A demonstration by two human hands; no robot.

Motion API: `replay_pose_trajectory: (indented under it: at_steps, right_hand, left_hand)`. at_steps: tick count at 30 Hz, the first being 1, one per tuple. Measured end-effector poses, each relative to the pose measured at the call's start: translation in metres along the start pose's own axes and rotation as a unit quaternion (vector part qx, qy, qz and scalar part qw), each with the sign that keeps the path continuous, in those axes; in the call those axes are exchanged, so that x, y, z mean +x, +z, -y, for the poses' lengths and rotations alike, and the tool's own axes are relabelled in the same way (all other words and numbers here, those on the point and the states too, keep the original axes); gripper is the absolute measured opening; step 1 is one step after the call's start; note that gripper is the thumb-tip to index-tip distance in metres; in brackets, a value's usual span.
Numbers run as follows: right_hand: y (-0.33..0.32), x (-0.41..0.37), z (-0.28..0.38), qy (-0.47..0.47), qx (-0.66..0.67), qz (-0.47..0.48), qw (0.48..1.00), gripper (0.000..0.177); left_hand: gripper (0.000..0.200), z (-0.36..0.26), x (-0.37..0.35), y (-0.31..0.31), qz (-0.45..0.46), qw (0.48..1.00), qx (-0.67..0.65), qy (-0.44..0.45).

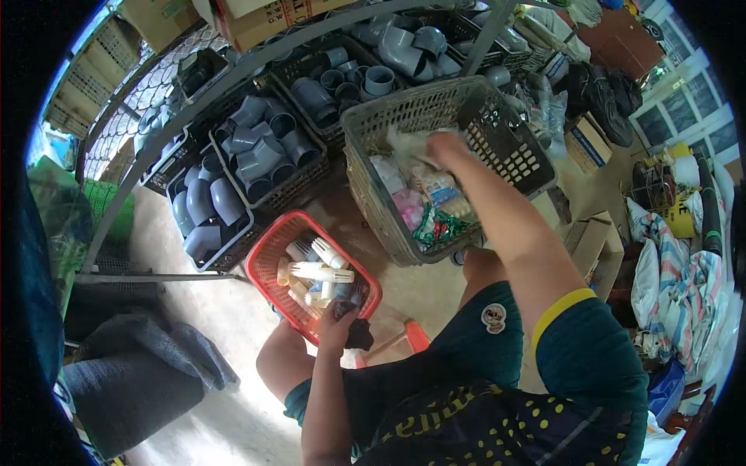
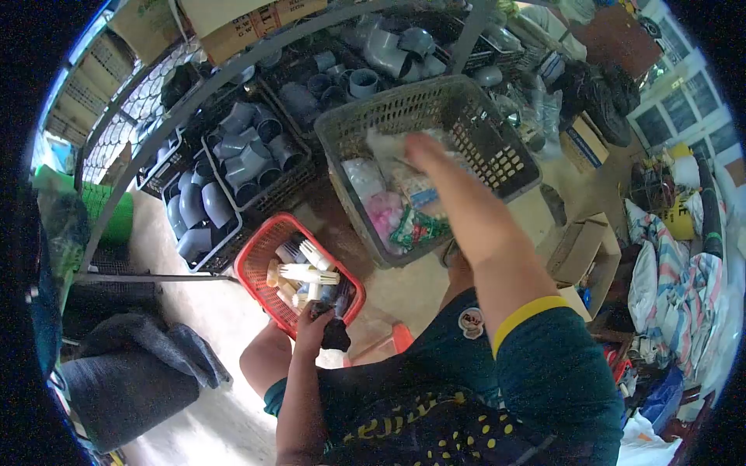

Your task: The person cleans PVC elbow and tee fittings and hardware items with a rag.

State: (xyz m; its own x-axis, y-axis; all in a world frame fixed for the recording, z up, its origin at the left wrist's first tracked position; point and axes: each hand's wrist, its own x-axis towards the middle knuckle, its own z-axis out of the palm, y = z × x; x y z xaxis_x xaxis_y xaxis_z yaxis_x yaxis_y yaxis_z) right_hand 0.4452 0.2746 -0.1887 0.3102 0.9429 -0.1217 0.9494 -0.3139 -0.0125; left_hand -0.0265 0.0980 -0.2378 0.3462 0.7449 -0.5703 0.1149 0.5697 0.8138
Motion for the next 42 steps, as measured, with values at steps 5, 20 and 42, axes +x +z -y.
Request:
replay_pose_trajectory:
  at_steps: [5,20,42]
  right_hand:
    - [-0.104,-0.028,-0.074,-0.062,0.212,-0.099,0.97,0.018]
    - [-0.356,-0.264,0.002,-0.274,0.78,-0.141,0.544,0.034]
    - [-0.182,-0.357,0.047,-0.26,0.936,-0.078,0.225,0.067]
  left_hand:
    - [0.037,0.0,-0.007,0.001,0.017,0.999,-0.034,0.021]
    - [0.078,-0.086,-0.115,0.099,0.16,0.94,-0.121,0.275]
    - [0.053,-0.133,-0.186,0.118,0.041,0.898,-0.046,0.436]
